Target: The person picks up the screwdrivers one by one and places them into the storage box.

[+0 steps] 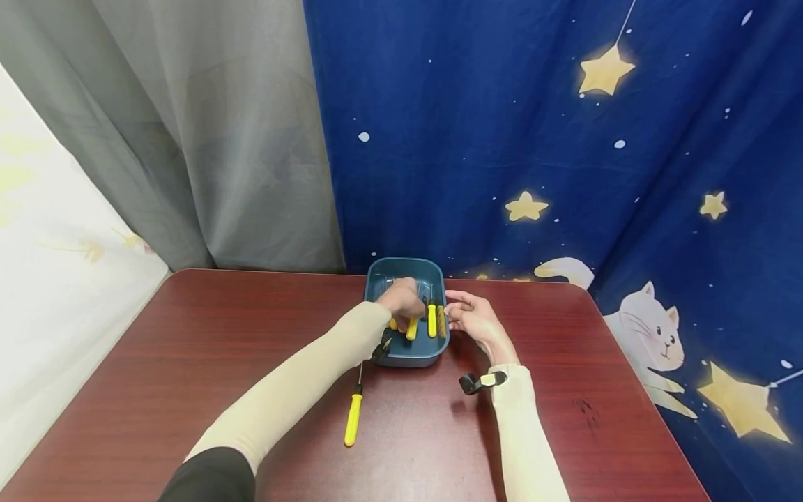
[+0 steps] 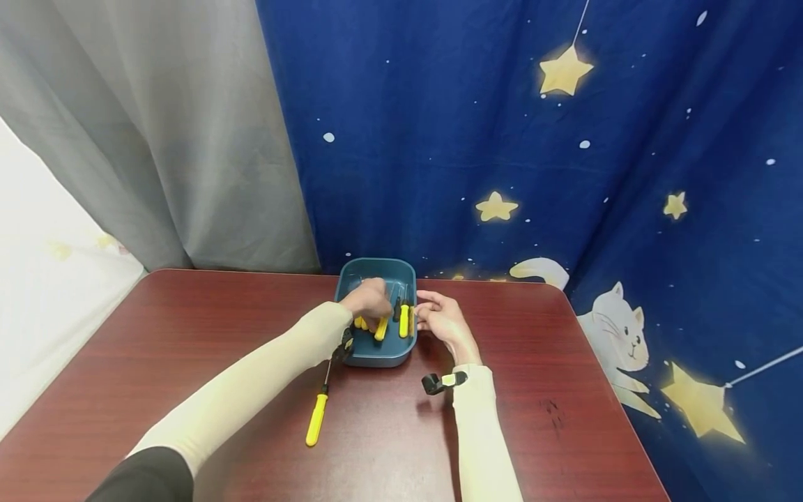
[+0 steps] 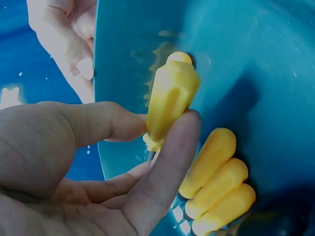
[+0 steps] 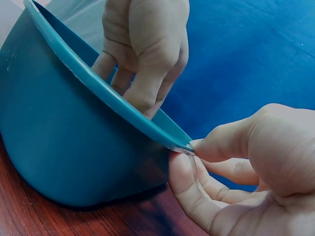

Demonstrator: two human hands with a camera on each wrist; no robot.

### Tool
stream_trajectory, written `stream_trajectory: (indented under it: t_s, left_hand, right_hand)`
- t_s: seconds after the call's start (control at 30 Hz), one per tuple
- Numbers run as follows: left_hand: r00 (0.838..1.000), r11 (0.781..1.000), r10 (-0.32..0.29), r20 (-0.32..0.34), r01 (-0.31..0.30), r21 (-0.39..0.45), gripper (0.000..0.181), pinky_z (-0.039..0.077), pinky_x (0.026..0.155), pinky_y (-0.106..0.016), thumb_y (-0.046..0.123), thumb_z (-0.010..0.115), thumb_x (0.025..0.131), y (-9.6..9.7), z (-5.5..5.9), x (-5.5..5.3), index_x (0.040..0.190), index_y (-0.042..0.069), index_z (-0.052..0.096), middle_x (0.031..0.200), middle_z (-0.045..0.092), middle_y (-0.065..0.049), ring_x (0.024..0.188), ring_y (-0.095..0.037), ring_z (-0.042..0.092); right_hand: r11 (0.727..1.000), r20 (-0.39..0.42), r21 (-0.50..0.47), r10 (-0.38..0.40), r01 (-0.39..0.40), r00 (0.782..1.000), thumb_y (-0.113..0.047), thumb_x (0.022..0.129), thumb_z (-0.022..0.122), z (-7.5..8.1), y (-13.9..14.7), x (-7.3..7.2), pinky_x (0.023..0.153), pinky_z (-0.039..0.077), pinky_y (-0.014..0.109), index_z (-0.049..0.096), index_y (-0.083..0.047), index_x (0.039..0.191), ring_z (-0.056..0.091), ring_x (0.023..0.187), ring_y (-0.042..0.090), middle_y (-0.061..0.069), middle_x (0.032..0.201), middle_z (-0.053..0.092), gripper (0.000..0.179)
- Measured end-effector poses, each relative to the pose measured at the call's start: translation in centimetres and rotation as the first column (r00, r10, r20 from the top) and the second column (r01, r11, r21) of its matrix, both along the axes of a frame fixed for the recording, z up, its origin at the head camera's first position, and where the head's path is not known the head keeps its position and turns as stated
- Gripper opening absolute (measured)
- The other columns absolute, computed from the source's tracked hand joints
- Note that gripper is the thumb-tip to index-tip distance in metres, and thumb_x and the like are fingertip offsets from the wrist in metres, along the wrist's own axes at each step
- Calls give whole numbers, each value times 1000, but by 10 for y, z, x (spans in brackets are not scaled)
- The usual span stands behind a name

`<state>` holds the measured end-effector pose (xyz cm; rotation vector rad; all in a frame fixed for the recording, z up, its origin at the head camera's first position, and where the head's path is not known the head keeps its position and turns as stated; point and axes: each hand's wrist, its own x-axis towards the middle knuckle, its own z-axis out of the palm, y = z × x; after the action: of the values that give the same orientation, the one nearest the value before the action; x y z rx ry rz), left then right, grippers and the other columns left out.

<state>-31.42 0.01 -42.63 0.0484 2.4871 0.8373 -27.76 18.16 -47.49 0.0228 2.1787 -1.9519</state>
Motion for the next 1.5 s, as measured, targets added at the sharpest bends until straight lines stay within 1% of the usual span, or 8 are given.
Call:
stream_trajectory:
  t_s: [0.23,0.6,0.7,0.83,0.9,1.07,1.3,1.5]
  left_hand:
    - [999,998,-1,38,3,-56,11,64,58,-34,1,67,93,14,-3,-1,100,-3,60,92,64,-18,59,-26,73]
    - [998,983,-22,57,32,-183,21,64,61,-32,3,70,92,25,-1,-5,109,-3,59,91,65,-19,61,-25,75]
    - [998,982,-24,57,34,-187,24,64,61,-33,2,70,91,27,-2,-5,112,-3,59,92,65,-19,61,-25,74]
    - [996,975,-56,72,70,-210,28,65,63,-33,-1,70,89,30,-3,-5,114,0,58,97,61,-18,66,-25,75]
    - [994,970,-70,84,88,-226,27,65,64,-32,-3,70,89,32,-3,-6,112,0,58,99,60,-18,69,-25,75]
    - [992,967,-65,109,90,-237,24,65,65,-33,-8,72,86,36,-3,-8,105,-1,59,99,61,-18,71,-26,76]
    - [989,951,-98,113,126,-281,31,65,70,-31,-1,77,87,39,-3,-7,111,1,59,99,60,-15,73,-21,75]
    - [990,959,-88,113,115,-260,31,65,70,-32,-2,77,86,40,-3,-6,111,0,59,100,59,-16,77,-23,76]
  right_hand:
    - [1000,-2,5,1,-1,1000,8,95,56,0,0,1,69,58,23,51,2,146,63,75,16,25,109,66,52]
    - [1000,4,5,1,-1,1000,7,95,55,-1,0,0,69,59,23,52,1,147,64,78,17,30,116,64,52]
    - [1000,1,5,6,-6,1000,7,95,55,0,0,0,69,59,23,51,1,147,63,77,16,29,113,65,52]
    - [1000,2,0,9,-9,1000,8,94,55,1,1,0,68,58,22,51,2,147,63,75,14,28,111,66,53]
    - [1000,5,-5,9,-9,1000,9,94,54,1,1,-1,68,58,22,50,3,147,63,75,14,27,111,66,53]
    - [1000,12,-8,11,-11,1000,9,94,54,1,1,-1,68,58,22,50,3,147,63,75,15,26,109,66,53]
    - [1000,7,-6,8,-8,1000,9,94,54,2,1,0,68,58,22,51,2,146,63,76,14,27,111,66,53]
    - [1000,13,-4,4,-4,1000,8,94,55,2,1,0,67,58,21,52,2,146,64,76,13,24,108,67,52]
